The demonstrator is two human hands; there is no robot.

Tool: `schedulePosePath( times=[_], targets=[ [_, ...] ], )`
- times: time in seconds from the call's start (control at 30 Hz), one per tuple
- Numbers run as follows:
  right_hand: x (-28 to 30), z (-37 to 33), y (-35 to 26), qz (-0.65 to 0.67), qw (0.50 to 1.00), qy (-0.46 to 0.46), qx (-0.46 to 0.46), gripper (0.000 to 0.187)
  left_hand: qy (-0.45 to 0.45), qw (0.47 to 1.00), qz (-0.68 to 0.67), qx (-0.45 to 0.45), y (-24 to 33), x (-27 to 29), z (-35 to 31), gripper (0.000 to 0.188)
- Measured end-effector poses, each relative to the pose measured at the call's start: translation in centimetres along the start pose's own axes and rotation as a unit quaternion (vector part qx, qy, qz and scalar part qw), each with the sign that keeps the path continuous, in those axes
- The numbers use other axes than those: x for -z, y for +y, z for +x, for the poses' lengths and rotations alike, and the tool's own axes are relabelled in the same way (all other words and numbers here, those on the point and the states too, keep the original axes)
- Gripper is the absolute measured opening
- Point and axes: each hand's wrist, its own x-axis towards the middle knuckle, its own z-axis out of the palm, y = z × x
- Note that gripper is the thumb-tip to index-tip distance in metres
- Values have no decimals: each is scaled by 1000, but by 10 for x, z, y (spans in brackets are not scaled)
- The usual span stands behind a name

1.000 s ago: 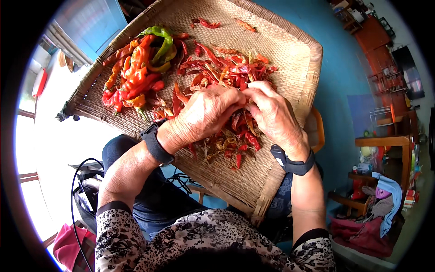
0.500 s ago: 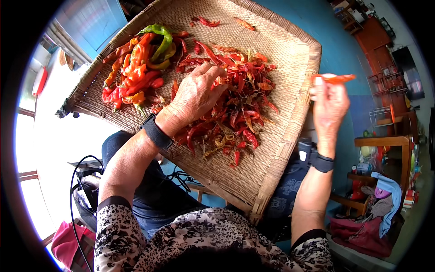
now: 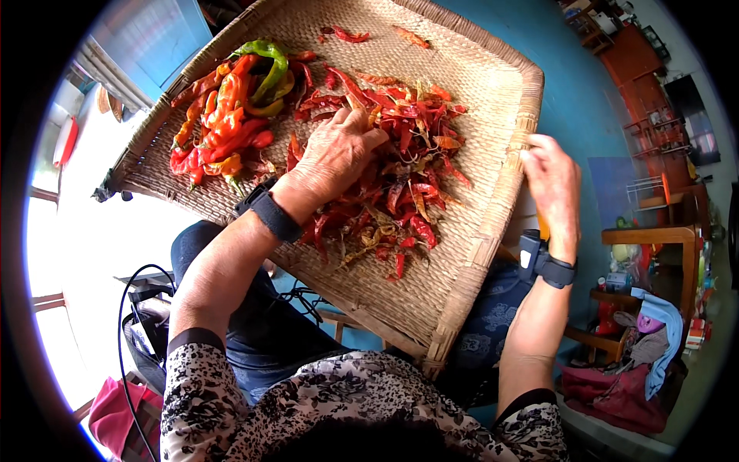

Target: The person is manually sorting and removing stems from dried red chili peppers placed on a large woven tray.

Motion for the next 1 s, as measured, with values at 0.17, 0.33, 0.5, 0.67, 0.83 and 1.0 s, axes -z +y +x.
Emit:
schedulePosePath(
  times=[0.17,0.33,0.5,0.67,0.83,1.0],
  targets=[
    [-37,-2,-60,104,983,-93,118,21,46,998,-34,-15,-1,-2,5,12],
    [-56,0,-90,130,973,-107,161,35,152,975,-155,-48,14,18,-1,12],
    [-67,-5,-96,192,958,-122,174,24,127,971,-194,-58,20,18,-7,19],
    [-61,-5,-90,220,964,-77,127,9,96,972,-206,-60,18,23,-6,22],
    [-18,15,-36,78,985,143,50,13,110,990,-80,43,-29,16,-1,32],
    [23,9,15,-169,981,87,-49,19,58,988,85,118,-84,-9,-1,43]
  ],
)
